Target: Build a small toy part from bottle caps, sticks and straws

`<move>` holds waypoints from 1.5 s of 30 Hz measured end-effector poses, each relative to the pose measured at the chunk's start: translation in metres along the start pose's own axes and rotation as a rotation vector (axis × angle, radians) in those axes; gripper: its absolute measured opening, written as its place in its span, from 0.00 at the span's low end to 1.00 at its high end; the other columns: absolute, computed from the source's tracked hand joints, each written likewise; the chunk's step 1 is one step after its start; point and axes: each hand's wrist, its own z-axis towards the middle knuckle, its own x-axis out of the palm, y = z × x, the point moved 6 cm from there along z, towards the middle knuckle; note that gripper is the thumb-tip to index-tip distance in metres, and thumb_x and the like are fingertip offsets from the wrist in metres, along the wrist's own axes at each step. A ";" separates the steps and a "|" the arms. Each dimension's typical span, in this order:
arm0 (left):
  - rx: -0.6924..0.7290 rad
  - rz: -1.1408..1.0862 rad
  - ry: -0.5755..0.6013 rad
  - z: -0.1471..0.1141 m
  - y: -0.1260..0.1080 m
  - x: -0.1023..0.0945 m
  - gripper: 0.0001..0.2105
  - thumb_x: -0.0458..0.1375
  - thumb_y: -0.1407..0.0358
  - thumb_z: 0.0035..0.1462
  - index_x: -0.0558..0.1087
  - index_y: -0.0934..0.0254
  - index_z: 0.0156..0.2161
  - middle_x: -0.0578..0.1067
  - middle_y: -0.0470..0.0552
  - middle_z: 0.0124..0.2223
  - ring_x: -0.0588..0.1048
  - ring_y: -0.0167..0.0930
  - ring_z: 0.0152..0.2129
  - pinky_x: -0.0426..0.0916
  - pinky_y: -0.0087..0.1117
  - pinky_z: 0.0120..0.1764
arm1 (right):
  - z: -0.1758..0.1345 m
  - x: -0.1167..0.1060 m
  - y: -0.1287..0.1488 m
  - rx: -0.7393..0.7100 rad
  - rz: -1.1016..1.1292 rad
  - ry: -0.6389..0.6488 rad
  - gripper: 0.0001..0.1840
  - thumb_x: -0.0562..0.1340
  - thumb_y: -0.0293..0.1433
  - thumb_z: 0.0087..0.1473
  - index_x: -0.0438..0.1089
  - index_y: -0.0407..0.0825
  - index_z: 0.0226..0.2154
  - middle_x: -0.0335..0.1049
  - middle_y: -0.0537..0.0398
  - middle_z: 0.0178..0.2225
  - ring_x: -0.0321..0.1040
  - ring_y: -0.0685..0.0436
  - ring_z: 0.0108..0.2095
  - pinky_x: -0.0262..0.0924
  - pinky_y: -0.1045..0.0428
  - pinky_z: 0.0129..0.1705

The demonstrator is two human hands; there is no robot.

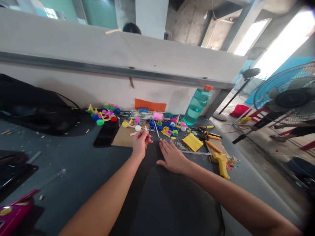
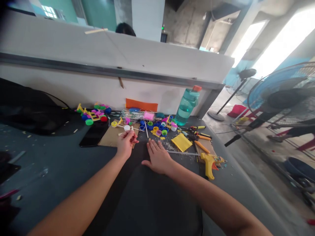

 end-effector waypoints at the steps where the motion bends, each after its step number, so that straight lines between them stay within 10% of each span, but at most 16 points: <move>1: 0.007 0.001 -0.001 0.000 0.000 0.000 0.12 0.64 0.60 0.42 0.68 0.67 0.26 0.70 0.43 0.20 0.65 0.20 0.12 0.69 0.25 0.19 | -0.001 -0.002 0.002 0.001 -0.017 -0.018 0.48 0.42 0.55 0.57 0.46 0.31 0.62 0.40 0.31 0.64 0.33 0.32 0.65 0.28 0.36 0.64; 7: 0.035 0.002 -0.011 -0.001 -0.001 0.000 0.12 0.64 0.60 0.43 0.68 0.66 0.26 0.70 0.43 0.20 0.66 0.21 0.13 0.69 0.25 0.19 | -0.003 0.001 0.054 -0.320 0.063 0.042 0.45 0.41 0.55 0.58 0.42 0.36 0.64 0.42 0.37 0.64 0.36 0.38 0.65 0.31 0.41 0.65; 14: 0.018 0.022 0.017 -0.003 0.000 0.001 0.14 0.64 0.57 0.43 0.68 0.66 0.27 0.70 0.43 0.21 0.66 0.20 0.13 0.69 0.25 0.19 | 0.009 -0.007 0.002 0.091 -0.076 -0.070 0.45 0.46 0.54 0.57 0.50 0.32 0.61 0.45 0.31 0.63 0.36 0.32 0.65 0.31 0.36 0.64; 20: 0.012 0.032 0.032 -0.003 0.004 0.003 0.14 0.64 0.57 0.43 0.67 0.67 0.27 0.71 0.43 0.20 0.66 0.21 0.12 0.69 0.25 0.19 | -0.036 -0.007 0.056 -0.334 0.106 0.055 0.45 0.46 0.55 0.56 0.42 0.40 0.64 0.43 0.41 0.65 0.36 0.40 0.66 0.29 0.42 0.65; 26: 0.013 0.048 0.033 -0.006 0.002 0.004 0.13 0.63 0.59 0.44 0.68 0.67 0.26 0.71 0.43 0.20 0.66 0.21 0.12 0.68 0.24 0.18 | -0.034 -0.011 0.001 0.065 -0.028 -0.026 0.45 0.48 0.53 0.57 0.49 0.31 0.61 0.42 0.30 0.63 0.35 0.32 0.65 0.27 0.37 0.64; 31: 0.014 0.077 0.039 -0.005 0.004 0.005 0.13 0.63 0.59 0.43 0.68 0.66 0.26 0.70 0.43 0.20 0.66 0.20 0.12 0.68 0.24 0.18 | -0.065 -0.003 0.047 -0.341 0.110 0.085 0.46 0.45 0.56 0.56 0.43 0.40 0.64 0.44 0.41 0.64 0.37 0.40 0.65 0.29 0.42 0.66; 36: 0.028 0.096 0.057 -0.006 0.002 0.007 0.13 0.63 0.58 0.43 0.67 0.66 0.25 0.70 0.43 0.20 0.65 0.20 0.12 0.68 0.24 0.18 | -0.050 -0.006 -0.009 0.077 -0.059 -0.018 0.37 0.47 0.48 0.60 0.53 0.39 0.61 0.50 0.37 0.62 0.39 0.34 0.64 0.30 0.34 0.63; 45: 0.035 0.125 0.057 -0.007 0.003 0.006 0.14 0.62 0.57 0.44 0.67 0.66 0.25 0.70 0.43 0.20 0.65 0.21 0.12 0.68 0.24 0.18 | -0.020 -0.021 -0.011 0.062 -0.112 -0.070 0.25 0.48 0.43 0.61 0.59 0.55 0.58 0.58 0.47 0.58 0.47 0.33 0.60 0.37 0.32 0.59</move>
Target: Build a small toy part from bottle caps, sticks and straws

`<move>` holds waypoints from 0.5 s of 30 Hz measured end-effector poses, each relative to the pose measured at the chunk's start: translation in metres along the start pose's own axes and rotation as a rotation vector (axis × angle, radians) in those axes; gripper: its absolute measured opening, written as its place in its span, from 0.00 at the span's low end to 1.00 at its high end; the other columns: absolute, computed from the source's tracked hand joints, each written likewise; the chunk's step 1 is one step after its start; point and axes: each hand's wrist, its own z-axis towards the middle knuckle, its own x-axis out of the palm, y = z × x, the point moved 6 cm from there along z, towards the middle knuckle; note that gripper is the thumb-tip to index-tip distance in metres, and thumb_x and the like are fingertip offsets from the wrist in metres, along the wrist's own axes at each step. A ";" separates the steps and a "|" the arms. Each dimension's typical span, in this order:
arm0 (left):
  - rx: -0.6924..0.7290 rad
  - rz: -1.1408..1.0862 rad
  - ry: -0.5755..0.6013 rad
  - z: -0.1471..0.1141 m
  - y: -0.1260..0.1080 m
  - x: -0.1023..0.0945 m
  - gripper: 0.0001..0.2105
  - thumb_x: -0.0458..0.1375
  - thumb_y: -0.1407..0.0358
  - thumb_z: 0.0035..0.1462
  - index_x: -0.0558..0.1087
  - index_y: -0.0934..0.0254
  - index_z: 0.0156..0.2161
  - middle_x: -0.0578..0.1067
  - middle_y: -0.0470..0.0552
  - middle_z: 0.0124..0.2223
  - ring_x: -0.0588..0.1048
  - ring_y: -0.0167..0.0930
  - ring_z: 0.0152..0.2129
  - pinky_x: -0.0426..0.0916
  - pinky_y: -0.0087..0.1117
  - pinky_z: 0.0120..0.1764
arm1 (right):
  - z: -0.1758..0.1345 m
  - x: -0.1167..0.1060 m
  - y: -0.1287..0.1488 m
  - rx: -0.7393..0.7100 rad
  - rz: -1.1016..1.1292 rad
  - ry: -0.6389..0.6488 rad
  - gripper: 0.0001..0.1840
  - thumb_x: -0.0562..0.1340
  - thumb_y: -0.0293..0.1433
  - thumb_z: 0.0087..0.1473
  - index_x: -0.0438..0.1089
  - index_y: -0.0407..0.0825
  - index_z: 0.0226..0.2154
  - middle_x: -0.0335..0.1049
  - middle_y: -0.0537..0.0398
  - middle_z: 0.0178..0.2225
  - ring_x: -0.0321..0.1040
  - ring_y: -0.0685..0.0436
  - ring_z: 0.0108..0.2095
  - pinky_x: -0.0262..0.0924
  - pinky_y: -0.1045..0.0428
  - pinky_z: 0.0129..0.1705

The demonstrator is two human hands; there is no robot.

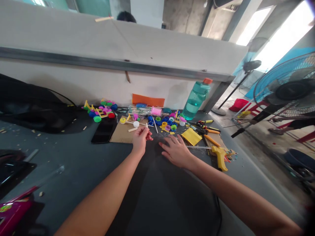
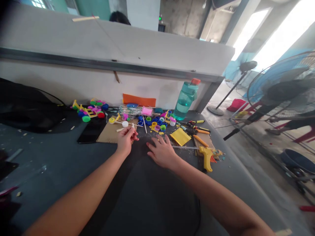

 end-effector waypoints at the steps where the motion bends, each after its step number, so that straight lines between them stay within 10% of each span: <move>1: 0.001 -0.002 -0.002 0.000 0.000 0.000 0.13 0.62 0.57 0.44 0.67 0.66 0.26 0.70 0.43 0.20 0.65 0.21 0.12 0.68 0.24 0.18 | 0.001 0.000 0.001 0.005 0.000 0.000 0.24 0.48 0.43 0.61 0.60 0.55 0.57 0.58 0.47 0.58 0.47 0.33 0.60 0.37 0.32 0.59; 15: -0.013 0.007 -0.004 0.000 0.003 -0.001 0.14 0.63 0.56 0.44 0.68 0.66 0.27 0.70 0.42 0.20 0.65 0.20 0.12 0.67 0.24 0.18 | 0.001 -0.003 0.001 0.036 0.009 0.005 0.24 0.49 0.44 0.60 0.62 0.53 0.55 0.62 0.45 0.52 0.54 0.35 0.52 0.45 0.38 0.54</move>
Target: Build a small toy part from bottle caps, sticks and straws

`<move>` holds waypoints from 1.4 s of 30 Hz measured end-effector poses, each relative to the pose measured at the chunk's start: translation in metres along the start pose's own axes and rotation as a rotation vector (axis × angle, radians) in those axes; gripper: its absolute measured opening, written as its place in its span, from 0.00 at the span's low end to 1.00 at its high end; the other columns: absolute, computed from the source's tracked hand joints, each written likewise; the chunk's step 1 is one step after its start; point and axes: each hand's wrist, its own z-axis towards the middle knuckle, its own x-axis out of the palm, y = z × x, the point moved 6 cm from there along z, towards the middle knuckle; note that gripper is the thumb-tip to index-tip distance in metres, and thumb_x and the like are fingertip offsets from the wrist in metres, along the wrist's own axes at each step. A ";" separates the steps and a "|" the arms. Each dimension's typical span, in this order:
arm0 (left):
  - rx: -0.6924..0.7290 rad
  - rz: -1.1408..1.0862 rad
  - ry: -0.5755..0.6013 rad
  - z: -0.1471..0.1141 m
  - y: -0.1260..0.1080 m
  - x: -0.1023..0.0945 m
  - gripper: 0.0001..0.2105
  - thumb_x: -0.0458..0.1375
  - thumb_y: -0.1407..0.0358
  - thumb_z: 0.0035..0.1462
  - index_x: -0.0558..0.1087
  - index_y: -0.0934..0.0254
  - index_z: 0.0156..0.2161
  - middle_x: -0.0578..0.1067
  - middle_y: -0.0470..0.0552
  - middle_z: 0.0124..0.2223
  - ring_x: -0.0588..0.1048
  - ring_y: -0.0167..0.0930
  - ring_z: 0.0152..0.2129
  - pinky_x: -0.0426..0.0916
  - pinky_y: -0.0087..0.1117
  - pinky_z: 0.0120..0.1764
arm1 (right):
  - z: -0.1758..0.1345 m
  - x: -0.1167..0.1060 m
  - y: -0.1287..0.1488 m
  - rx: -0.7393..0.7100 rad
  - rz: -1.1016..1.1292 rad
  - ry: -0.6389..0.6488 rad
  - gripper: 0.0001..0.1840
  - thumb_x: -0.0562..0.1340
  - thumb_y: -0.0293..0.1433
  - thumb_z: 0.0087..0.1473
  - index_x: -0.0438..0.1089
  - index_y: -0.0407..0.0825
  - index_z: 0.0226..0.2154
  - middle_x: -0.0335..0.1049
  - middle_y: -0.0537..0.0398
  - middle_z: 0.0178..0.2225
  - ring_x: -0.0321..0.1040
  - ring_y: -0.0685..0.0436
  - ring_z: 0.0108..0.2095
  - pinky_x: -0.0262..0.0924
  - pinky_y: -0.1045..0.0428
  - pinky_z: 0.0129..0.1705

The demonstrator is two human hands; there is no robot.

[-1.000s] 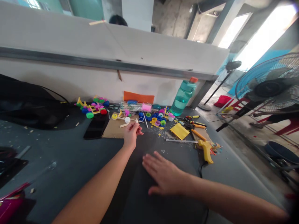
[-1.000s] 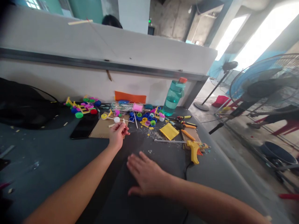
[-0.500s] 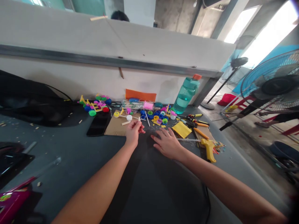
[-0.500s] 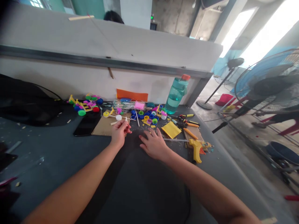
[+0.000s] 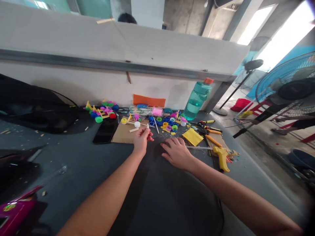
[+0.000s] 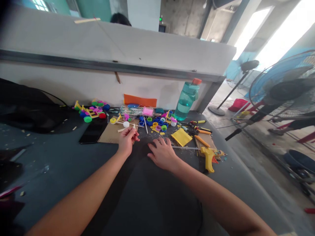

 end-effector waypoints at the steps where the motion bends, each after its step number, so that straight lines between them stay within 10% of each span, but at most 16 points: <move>1: -0.001 -0.001 0.000 0.000 0.000 0.000 0.14 0.63 0.56 0.44 0.67 0.66 0.27 0.70 0.42 0.20 0.65 0.21 0.12 0.67 0.24 0.18 | 0.000 -0.001 0.000 -0.002 0.002 -0.006 0.23 0.50 0.44 0.60 0.63 0.52 0.53 0.63 0.45 0.51 0.54 0.35 0.52 0.46 0.38 0.53; 30: -0.014 -0.001 0.028 0.002 0.004 0.002 0.13 0.62 0.59 0.45 0.67 0.66 0.27 0.70 0.43 0.20 0.65 0.21 0.12 0.67 0.24 0.17 | -0.008 0.004 -0.002 0.041 0.023 0.034 0.31 0.51 0.50 0.57 0.59 0.51 0.57 0.57 0.43 0.57 0.54 0.33 0.54 0.48 0.37 0.52; 37: -0.010 0.004 0.041 0.003 0.005 0.004 0.12 0.62 0.59 0.45 0.68 0.66 0.27 0.70 0.43 0.20 0.65 0.21 0.13 0.67 0.24 0.17 | -0.019 0.009 0.022 -0.160 0.084 0.035 0.36 0.44 0.52 0.59 0.55 0.46 0.60 0.56 0.44 0.60 0.45 0.36 0.62 0.35 0.35 0.62; 42: -0.002 0.014 0.030 0.002 0.003 0.002 0.12 0.62 0.59 0.45 0.68 0.67 0.27 0.70 0.43 0.20 0.65 0.21 0.12 0.67 0.23 0.17 | 0.004 0.013 -0.005 0.026 -0.006 0.000 0.37 0.42 0.51 0.60 0.54 0.43 0.61 0.51 0.42 0.62 0.38 0.30 0.64 0.28 0.26 0.59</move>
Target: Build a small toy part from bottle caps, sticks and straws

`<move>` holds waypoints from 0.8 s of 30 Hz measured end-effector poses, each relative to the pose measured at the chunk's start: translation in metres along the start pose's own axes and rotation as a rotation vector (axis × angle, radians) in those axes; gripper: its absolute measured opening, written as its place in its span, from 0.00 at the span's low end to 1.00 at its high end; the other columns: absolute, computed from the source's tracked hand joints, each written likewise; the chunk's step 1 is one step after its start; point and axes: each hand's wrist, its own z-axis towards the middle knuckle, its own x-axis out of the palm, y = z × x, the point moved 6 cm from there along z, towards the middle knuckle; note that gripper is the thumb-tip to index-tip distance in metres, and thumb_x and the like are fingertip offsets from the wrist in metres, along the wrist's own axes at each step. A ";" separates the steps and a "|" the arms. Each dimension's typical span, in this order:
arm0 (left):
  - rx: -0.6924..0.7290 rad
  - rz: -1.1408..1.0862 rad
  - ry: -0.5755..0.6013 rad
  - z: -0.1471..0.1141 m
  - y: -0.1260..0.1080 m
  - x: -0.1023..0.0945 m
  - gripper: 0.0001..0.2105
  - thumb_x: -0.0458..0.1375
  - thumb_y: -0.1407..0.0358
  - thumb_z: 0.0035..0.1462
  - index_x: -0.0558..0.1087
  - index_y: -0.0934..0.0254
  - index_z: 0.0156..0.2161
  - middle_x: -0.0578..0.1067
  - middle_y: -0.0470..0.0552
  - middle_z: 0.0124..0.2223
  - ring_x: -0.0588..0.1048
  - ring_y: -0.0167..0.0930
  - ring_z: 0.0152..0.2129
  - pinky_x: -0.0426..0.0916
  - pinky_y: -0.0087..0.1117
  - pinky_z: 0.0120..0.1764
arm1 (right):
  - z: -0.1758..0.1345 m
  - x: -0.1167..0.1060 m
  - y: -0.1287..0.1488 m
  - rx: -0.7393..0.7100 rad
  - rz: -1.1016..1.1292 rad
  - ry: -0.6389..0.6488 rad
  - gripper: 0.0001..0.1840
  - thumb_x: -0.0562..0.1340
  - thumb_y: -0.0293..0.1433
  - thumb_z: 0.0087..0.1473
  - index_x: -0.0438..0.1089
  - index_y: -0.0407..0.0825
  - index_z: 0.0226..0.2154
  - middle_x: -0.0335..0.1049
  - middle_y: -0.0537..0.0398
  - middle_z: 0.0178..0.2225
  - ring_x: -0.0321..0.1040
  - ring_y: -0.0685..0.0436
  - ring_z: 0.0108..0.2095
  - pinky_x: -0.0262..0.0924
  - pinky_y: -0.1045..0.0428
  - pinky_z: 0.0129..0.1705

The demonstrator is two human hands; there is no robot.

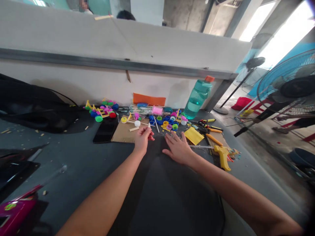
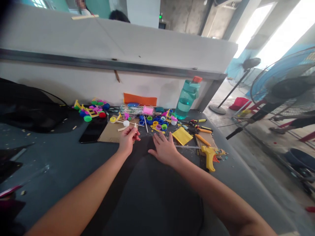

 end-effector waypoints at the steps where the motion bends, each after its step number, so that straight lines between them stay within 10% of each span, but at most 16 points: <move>1: -0.003 -0.003 -0.002 0.000 0.000 0.000 0.12 0.62 0.59 0.45 0.68 0.67 0.27 0.70 0.43 0.20 0.65 0.21 0.12 0.67 0.23 0.17 | -0.001 0.000 0.002 -0.002 -0.003 -0.006 0.38 0.42 0.51 0.60 0.53 0.42 0.61 0.50 0.41 0.63 0.37 0.30 0.64 0.26 0.26 0.59; 7: -0.007 -0.001 0.023 0.001 0.002 0.003 0.12 0.62 0.59 0.45 0.68 0.66 0.27 0.70 0.43 0.20 0.65 0.21 0.13 0.67 0.24 0.17 | -0.038 0.009 0.050 -0.507 0.126 0.070 0.42 0.42 0.54 0.58 0.39 0.46 0.65 0.45 0.45 0.64 0.36 0.39 0.65 0.20 0.33 0.63; 13: -0.005 0.003 0.007 0.001 0.001 0.002 0.12 0.62 0.60 0.45 0.68 0.66 0.27 0.70 0.43 0.20 0.65 0.21 0.12 0.66 0.24 0.17 | -0.029 -0.007 0.016 -0.135 0.026 -0.007 0.44 0.45 0.53 0.58 0.48 0.36 0.62 0.46 0.32 0.63 0.38 0.31 0.64 0.26 0.32 0.63; 18: -0.004 0.006 0.017 0.000 0.000 0.003 0.11 0.62 0.59 0.45 0.68 0.66 0.27 0.70 0.43 0.20 0.65 0.21 0.12 0.67 0.24 0.17 | -0.070 -0.012 0.081 -0.683 0.211 0.127 0.45 0.43 0.55 0.57 0.40 0.41 0.65 0.45 0.46 0.65 0.37 0.44 0.65 0.29 0.45 0.66; 24: -0.006 0.007 0.002 0.000 0.000 0.002 0.12 0.62 0.59 0.45 0.68 0.66 0.27 0.70 0.43 0.20 0.65 0.21 0.12 0.66 0.23 0.17 | -0.035 -0.006 0.007 -0.104 -0.003 0.009 0.42 0.48 0.51 0.58 0.50 0.34 0.61 0.47 0.32 0.62 0.39 0.32 0.64 0.29 0.35 0.64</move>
